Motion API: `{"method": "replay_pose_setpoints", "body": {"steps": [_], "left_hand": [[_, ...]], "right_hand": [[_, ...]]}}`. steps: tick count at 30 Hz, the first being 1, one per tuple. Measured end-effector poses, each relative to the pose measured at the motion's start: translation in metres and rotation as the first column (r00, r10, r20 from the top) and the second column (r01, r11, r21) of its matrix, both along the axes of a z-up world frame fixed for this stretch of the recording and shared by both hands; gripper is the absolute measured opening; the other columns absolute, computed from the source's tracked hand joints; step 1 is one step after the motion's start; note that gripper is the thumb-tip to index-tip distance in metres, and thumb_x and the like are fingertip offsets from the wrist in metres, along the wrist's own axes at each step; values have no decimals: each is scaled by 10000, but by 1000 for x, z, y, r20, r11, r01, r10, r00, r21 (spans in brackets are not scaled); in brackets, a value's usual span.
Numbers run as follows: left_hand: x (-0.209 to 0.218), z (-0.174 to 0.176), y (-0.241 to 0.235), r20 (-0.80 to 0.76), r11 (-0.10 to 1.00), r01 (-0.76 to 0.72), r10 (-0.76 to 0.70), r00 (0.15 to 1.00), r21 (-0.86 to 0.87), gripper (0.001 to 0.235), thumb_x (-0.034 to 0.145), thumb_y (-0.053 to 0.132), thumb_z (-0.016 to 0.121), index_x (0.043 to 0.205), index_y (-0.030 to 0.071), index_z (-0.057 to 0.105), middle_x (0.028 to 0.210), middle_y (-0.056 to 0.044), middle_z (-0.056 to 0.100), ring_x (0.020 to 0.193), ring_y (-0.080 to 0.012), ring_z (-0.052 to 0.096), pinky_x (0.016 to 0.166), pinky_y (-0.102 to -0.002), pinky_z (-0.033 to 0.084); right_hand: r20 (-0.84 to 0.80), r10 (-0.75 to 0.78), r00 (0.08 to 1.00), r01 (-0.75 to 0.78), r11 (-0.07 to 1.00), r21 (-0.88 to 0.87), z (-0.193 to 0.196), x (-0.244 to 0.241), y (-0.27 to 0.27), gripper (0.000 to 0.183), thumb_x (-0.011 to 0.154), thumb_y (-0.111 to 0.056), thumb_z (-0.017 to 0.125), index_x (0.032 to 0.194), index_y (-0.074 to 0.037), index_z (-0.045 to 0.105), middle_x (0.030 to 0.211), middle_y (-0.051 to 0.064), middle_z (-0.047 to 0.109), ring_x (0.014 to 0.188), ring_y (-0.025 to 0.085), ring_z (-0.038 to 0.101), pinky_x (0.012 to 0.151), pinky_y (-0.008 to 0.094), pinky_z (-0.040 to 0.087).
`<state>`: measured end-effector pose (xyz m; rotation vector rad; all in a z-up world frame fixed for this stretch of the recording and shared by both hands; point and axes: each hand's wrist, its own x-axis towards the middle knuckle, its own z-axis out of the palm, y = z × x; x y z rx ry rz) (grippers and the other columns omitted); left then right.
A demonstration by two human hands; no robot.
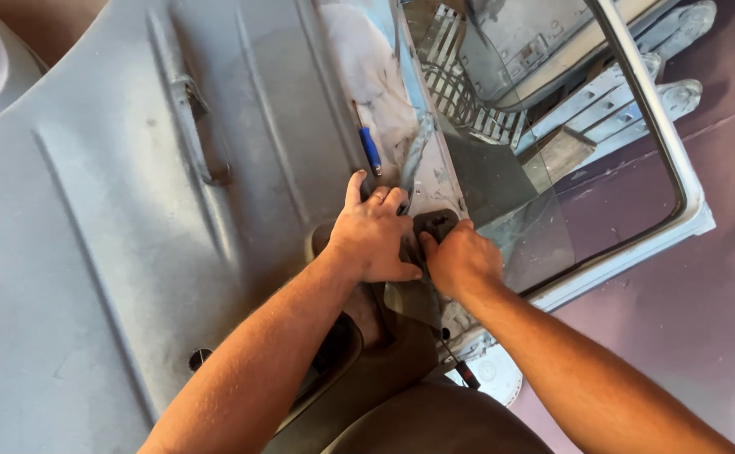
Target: The person is installing a black plastic door handle onto a detached car door panel. They repeatedly attempt to align and press the handle into its mounting hole, adjusting its position multiple times. The person also briefly handles a separate black plastic trim piece.
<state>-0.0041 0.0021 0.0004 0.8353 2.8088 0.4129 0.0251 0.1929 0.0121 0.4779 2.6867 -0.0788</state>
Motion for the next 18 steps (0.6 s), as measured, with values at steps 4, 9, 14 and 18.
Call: {"method": "replay_pose_setpoints", "body": {"steps": [4,9,14,18], "left_hand": [[0,-1,0,-5,1000,3,-3,1000,-8,780,685,851,713,1183,253,767,1541,0,532,1481,-225,480,1332,-678,44],[4,-4,1,-11,1000,3,-3,1000,5,786,685,860,708,1188,259,772,1522,7,537,1465,-220,490,1332,-679,54],[0,-1,1,-28,1000,20,-20,999,8,800,668,854,728,1176,238,777,1514,-8,540,1458,-239,495,1329,-703,60],[4,1,0,-28,999,16,-15,1000,31,753,674,868,720,1130,272,776,1489,9,553,1458,-221,497,1320,-679,71]], "right_hand": [[-12,-34,999,33,999,-34,6,2,-5,750,1022,-688,571,1318,0,538,1271,273,751,1273,471,706,1066,579,562],[-13,-3,1000,2,999,-32,14,4,-9,759,1046,-678,547,1337,23,551,1295,279,744,1298,470,694,1093,581,553],[-8,49,999,-50,998,-31,22,1,-11,735,1068,-625,543,1362,48,566,1331,281,746,1319,448,696,1096,570,568],[-80,-4,997,3,1000,-22,-7,-1,-2,732,1013,-671,613,1280,8,567,1252,231,772,1248,429,736,1042,537,600]]}}
